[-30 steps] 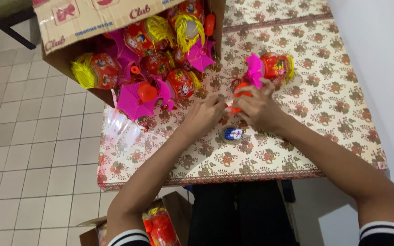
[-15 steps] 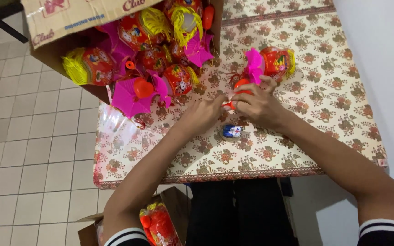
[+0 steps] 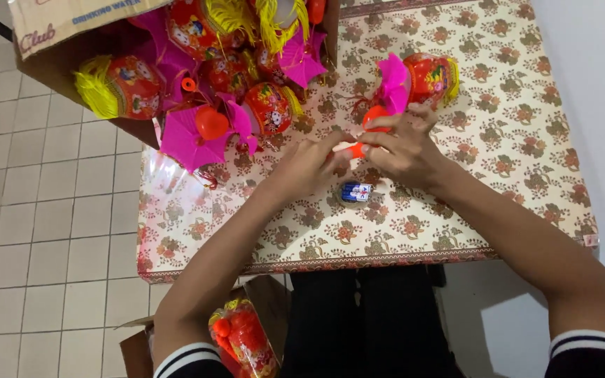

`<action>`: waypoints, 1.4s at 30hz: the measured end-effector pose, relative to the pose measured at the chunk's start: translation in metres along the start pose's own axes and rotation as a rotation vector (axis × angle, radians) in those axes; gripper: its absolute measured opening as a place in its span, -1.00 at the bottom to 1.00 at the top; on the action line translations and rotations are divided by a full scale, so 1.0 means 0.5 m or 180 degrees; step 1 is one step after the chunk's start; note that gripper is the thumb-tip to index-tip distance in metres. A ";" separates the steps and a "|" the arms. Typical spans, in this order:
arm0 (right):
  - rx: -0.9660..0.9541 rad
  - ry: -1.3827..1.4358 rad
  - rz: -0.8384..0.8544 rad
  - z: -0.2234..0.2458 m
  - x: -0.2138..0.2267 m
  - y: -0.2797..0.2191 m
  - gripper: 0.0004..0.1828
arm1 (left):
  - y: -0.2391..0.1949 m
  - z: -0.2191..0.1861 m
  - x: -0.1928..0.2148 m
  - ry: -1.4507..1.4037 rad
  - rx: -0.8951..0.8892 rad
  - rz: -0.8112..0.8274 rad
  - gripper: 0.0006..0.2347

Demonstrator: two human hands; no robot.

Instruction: Assembling plastic toy lanterns by fitting components together and attaching handles.

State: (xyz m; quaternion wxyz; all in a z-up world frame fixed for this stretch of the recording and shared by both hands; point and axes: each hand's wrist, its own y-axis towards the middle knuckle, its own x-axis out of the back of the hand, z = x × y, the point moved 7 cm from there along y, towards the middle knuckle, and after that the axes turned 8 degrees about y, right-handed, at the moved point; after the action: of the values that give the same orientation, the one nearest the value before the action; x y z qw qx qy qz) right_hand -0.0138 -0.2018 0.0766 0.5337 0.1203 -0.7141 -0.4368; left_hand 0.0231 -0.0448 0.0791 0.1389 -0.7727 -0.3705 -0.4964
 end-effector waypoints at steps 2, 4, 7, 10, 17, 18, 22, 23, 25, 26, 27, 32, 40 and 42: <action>0.0081 0.0240 -0.0082 0.004 0.001 -0.006 -0.76 | 0.000 0.018 -0.024 -0.0346 0.0142 0.0346 -0.69; 0.0096 -0.0210 -0.0124 0.005 -0.003 -0.017 -0.68 | 0.011 0.061 -0.061 0.0093 -0.0088 0.0063 -0.72; 0.0004 -0.0148 -0.0074 0.002 0.003 -0.005 -0.70 | 0.012 0.007 -0.002 0.0420 -0.0295 -0.0424 -0.82; 0.0070 0.0046 -0.0038 0.002 0.011 0.001 -0.78 | 0.017 0.050 -0.052 0.0091 0.0098 -0.0145 -0.72; -0.0120 -0.0105 0.0198 -0.006 0.016 0.013 -0.84 | 0.017 0.092 -0.014 -0.1909 0.0083 -0.0780 -0.76; -0.0250 -0.0253 0.0328 -0.023 -0.013 -0.017 -0.83 | 0.021 0.091 -0.009 -0.2006 -0.0044 -0.0940 -0.78; -0.0591 -0.0419 0.0839 -0.047 -0.054 -0.043 -0.82 | 0.030 0.125 -0.027 -0.2102 -0.0184 -0.1419 -0.77; -0.0599 -0.0407 0.0841 -0.040 -0.049 -0.036 -0.82 | 0.030 0.128 -0.025 -0.2103 -0.0172 -0.1412 -0.77; -0.0782 -0.0076 0.1111 -0.032 -0.051 -0.026 -0.80 | 0.026 0.141 -0.017 -0.2428 -0.0098 -0.1580 -0.74; -0.0790 -0.0068 0.1111 -0.022 -0.032 -0.005 -0.80 | 0.020 0.129 -0.008 -0.2428 -0.0091 -0.1572 -0.74; -0.0573 0.0306 0.1002 -0.004 -0.010 0.024 -0.79 | 0.018 0.121 0.007 -0.2633 -0.0079 -0.1638 -0.73; -0.0400 0.1858 0.1441 0.041 -0.005 0.051 -0.54 | 0.014 0.129 0.025 -0.2647 -0.0080 -0.1813 -0.68; -0.0701 0.2210 0.1863 0.044 -0.049 -0.005 -0.73 | 0.012 0.107 0.030 -0.2623 -0.0068 -0.1754 -0.73; -0.0768 0.2253 0.1791 0.041 -0.052 -0.013 -0.75 | 0.014 0.118 0.007 -0.2317 -0.0082 -0.1710 -0.73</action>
State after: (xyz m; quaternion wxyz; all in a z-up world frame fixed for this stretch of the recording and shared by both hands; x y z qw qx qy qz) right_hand -0.0230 -0.1789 0.0538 0.8524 0.0007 -0.4371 -0.2871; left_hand 0.0680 -0.0135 0.0554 -0.1439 -0.7750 -0.5764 -0.2153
